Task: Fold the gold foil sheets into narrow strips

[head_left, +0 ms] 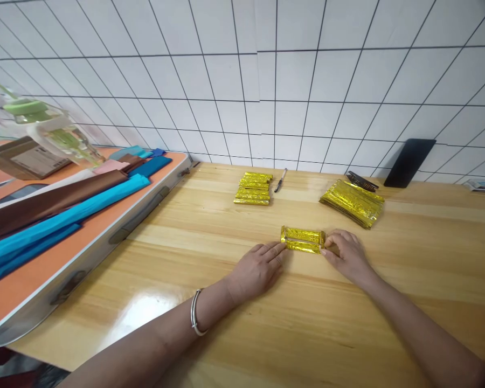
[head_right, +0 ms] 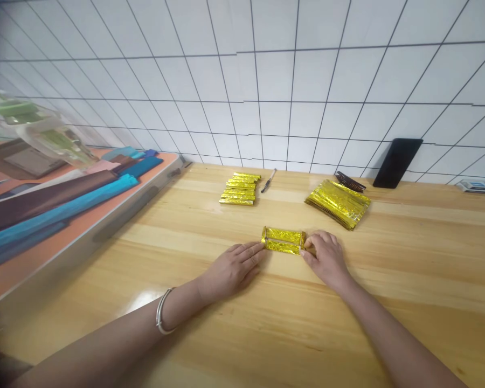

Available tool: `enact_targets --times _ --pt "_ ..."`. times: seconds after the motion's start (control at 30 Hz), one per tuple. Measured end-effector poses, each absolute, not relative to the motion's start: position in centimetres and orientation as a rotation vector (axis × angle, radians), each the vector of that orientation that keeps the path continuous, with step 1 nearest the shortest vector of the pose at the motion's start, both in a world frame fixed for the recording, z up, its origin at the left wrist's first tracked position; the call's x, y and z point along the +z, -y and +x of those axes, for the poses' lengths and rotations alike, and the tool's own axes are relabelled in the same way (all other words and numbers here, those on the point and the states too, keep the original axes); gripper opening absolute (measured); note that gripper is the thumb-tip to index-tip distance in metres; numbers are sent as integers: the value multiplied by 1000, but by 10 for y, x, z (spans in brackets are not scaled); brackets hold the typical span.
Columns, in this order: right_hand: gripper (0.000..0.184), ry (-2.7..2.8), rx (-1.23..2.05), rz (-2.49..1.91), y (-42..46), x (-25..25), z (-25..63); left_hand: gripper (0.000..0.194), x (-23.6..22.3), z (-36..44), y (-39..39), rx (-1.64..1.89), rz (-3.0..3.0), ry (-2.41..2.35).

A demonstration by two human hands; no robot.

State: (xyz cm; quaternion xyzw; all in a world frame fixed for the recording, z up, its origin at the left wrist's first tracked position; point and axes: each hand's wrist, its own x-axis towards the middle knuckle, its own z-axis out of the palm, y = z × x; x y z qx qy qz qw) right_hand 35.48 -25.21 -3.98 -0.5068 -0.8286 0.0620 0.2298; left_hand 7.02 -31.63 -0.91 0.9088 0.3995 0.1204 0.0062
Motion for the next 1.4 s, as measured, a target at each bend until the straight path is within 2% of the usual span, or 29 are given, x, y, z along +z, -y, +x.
enact_targets --times 0.33,0.57,0.73,1.17,1.4 --pt "18 2278 179 -1401 248 -47 357 46 -5 70 315 281 2777 -1346" --pt "46 2286 -4 -1385 263 -36 342 49 6 83 311 182 2819 -1357" --pt "54 2537 -56 -1260 272 -26 333 56 6 96 308 92 2817 -1393" --pt "58 2728 -155 -1164 283 -12 340 44 2 90 313 182 2829 -1424" --pt "61 2743 -173 -1165 287 -14 357 46 -3 81 316 272 2834 -1391"
